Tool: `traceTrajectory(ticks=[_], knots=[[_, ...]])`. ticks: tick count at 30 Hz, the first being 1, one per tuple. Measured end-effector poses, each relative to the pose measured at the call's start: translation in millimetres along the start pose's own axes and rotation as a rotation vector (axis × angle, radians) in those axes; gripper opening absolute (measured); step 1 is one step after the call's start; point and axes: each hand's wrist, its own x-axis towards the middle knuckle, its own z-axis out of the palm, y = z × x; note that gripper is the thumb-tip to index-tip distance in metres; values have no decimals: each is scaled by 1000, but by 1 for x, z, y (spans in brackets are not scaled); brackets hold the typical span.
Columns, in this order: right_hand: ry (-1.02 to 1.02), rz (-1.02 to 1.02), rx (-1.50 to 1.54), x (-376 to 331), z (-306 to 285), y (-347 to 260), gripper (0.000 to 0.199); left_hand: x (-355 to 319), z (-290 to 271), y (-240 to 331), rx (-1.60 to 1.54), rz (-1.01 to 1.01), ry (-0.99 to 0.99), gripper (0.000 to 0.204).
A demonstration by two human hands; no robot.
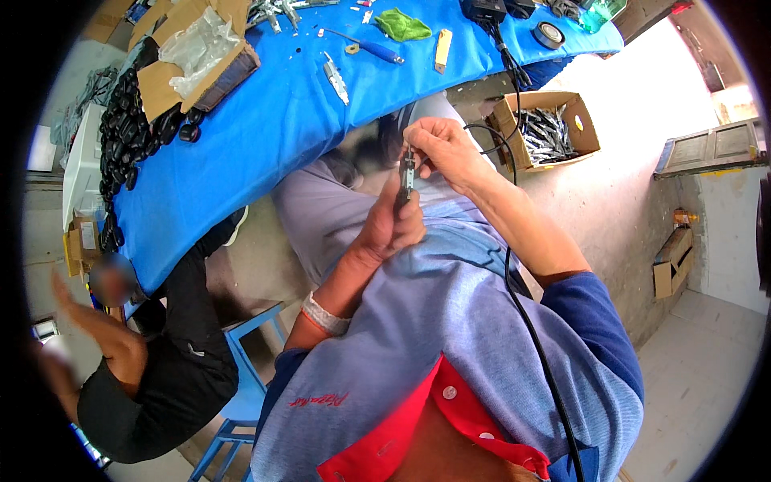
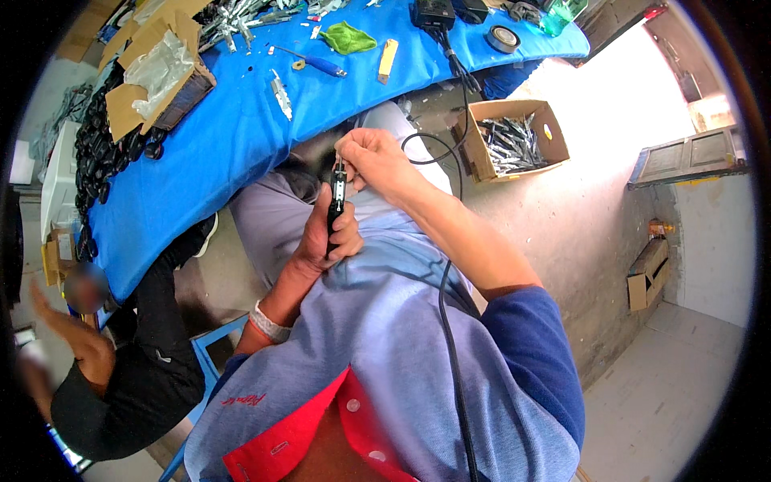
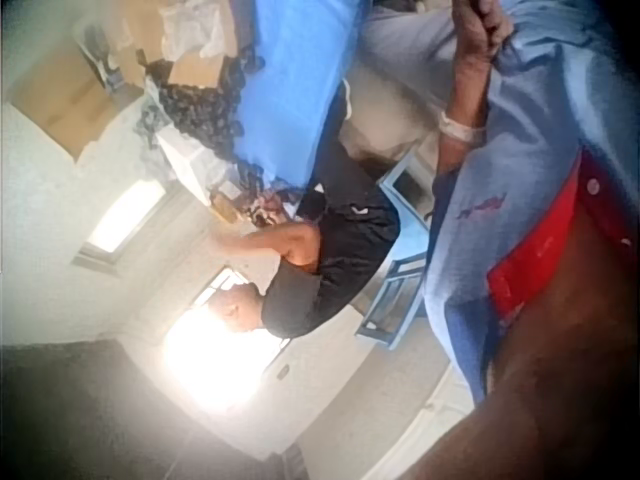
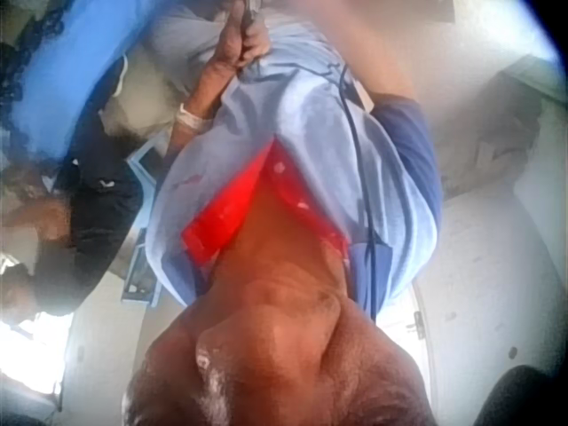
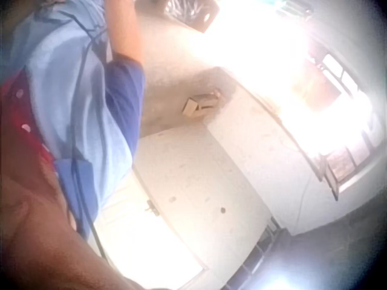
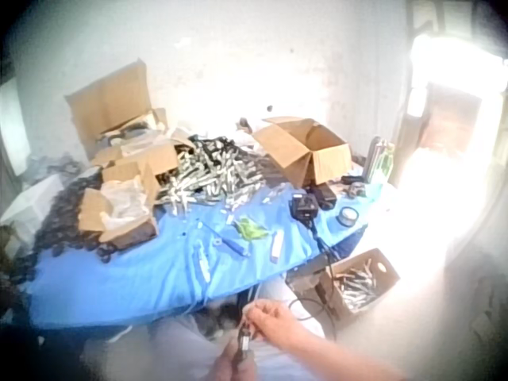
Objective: The person assembles electronic components by inserting a motor into a plastic housing, wiping parts with a green cloth, and using a small screwdriver to secure small screws.
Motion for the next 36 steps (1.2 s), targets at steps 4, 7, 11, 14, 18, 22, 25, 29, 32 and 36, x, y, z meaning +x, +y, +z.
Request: traceTrajectory(ticks=[4, 7, 11, 14, 18, 22, 25, 29, 32, 36], knots=[[49, -44, -75, 2, -1, 5, 24, 2, -2, 3, -46, -19, 24, 60], [103, -33, -91, 1, 3, 4, 23, 2, -3, 6, -102, -40, -19, 60], [111, -15, -73, 2, 3, 4, 23, 3, -6, 7, -171, -62, -141, 60], [110, -4, -52, 4, 2, 4, 22, 4, -7, 8, -172, -62, -156, 59], [118, 19, -29, 6, 4, 2, 22, 4, -8, 9, -175, -58, -143, 59], [109, 44, -6, 8, 2, 2, 22, 4, -9, 9, -192, -51, -155, 59], [80, 53, 1, 9, 2, 0, 22, 5, -10, 10, -200, -33, -160, 59], [32, 85, 5, 17, 4, -10, 24, 5, -15, 12, -218, 29, -157, 61], [71, 19, -119, 31, -5, -18, 26, 7, -17, 18, -254, 65, -128, 61], [299, -392, -687, 61, -14, -31, 24, 1, -30, 24, -202, 145, -96, 58]])
